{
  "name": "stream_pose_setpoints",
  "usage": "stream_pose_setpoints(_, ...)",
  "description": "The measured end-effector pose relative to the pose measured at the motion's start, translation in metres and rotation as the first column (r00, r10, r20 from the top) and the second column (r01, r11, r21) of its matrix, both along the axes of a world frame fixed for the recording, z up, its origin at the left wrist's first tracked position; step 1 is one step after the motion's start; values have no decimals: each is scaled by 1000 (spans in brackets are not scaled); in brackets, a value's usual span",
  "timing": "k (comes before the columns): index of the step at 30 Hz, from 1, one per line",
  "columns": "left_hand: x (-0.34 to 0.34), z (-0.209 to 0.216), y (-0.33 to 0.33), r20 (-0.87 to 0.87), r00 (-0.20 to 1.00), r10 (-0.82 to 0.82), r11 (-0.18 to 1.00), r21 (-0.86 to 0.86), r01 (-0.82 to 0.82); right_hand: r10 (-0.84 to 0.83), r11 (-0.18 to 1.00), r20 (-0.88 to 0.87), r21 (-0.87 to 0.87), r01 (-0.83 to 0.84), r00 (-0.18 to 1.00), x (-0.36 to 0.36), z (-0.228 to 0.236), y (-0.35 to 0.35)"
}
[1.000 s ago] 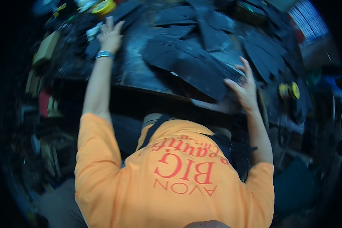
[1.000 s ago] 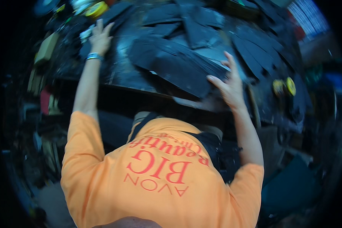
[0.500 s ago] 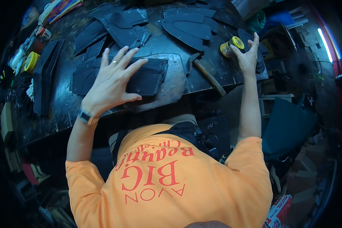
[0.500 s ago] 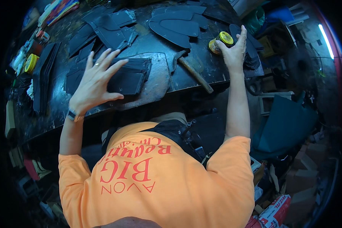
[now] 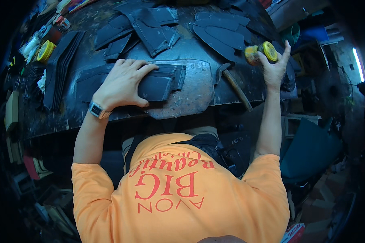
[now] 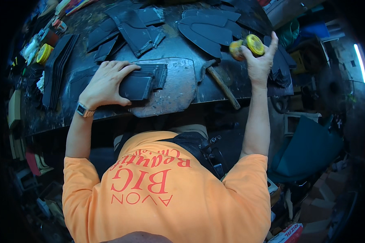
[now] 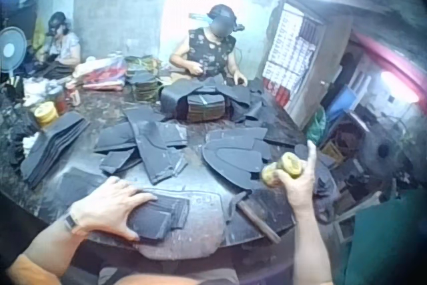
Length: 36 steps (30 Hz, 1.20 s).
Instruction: The person repeatedly picks up black leather pieces from a workbench, opens a small jar of yellow adhesive, and applies the adhesive to the edges of the pieces. They handle the pieces one at a time, occasionally stacking them, and continue the process throughout the clip.
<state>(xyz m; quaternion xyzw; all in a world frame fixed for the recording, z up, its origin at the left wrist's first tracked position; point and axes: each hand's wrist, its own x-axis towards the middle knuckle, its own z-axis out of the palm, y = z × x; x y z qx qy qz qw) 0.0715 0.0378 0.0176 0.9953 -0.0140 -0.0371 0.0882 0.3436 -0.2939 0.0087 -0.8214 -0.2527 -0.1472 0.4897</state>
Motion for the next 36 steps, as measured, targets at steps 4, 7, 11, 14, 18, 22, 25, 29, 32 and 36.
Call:
stream_pose_setpoints(4, -5, 2, 8, -8, 1000, 23, 1000, 12, -23, 326, 940, 3, 102, -325, 945, -36, 6, 50)
stream_pose_setpoints(7, -5, 4, 10, -41, 999, 18, 1000, 4, -18, 431, 901, 43, 36, -432, 901, -46, -7, 92)
stream_pose_setpoints(11, 4, 7, 8, 41, 999, 9, 991, -134, -3, 461, 887, 43, -45, -459, 886, -41, -26, 132)
stream_pose_setpoints(14, 26, 0, -2, 117, 990, 78, 947, -320, -36, 424, 897, 10, -143, -418, 906, -39, -34, 143)
stream_pose_setpoints(18, 72, -15, -16, 185, 971, 153, 934, -349, -80, 380, 904, -32, -198, -379, 924, -33, -38, 135)
stream_pose_setpoints(22, 103, -20, -17, 74, 983, 166, 917, -379, -127, 240, 969, -38, -51, -242, 970, 19, -41, 99)
stream_pose_setpoints(25, 115, -22, -21, 45, 983, 179, 904, -402, -146, -62, 993, -74, -103, 54, 995, 82, -49, 68)
stream_pose_setpoints(29, 129, -31, -31, 48, 976, 211, 902, -396, -175, -139, 989, -253, -88, 120, 957, 144, -70, 56)
stream_pose_setpoints(32, 135, -37, -34, 60, 974, 220, 875, -453, -170, -71, 996, -448, -77, 41, 891, 153, -84, 64)
stream_pose_setpoints(36, 140, -47, -35, 59, 961, 272, 798, -572, -191, -55, 998, -418, -44, 40, 907, 140, -87, 76)
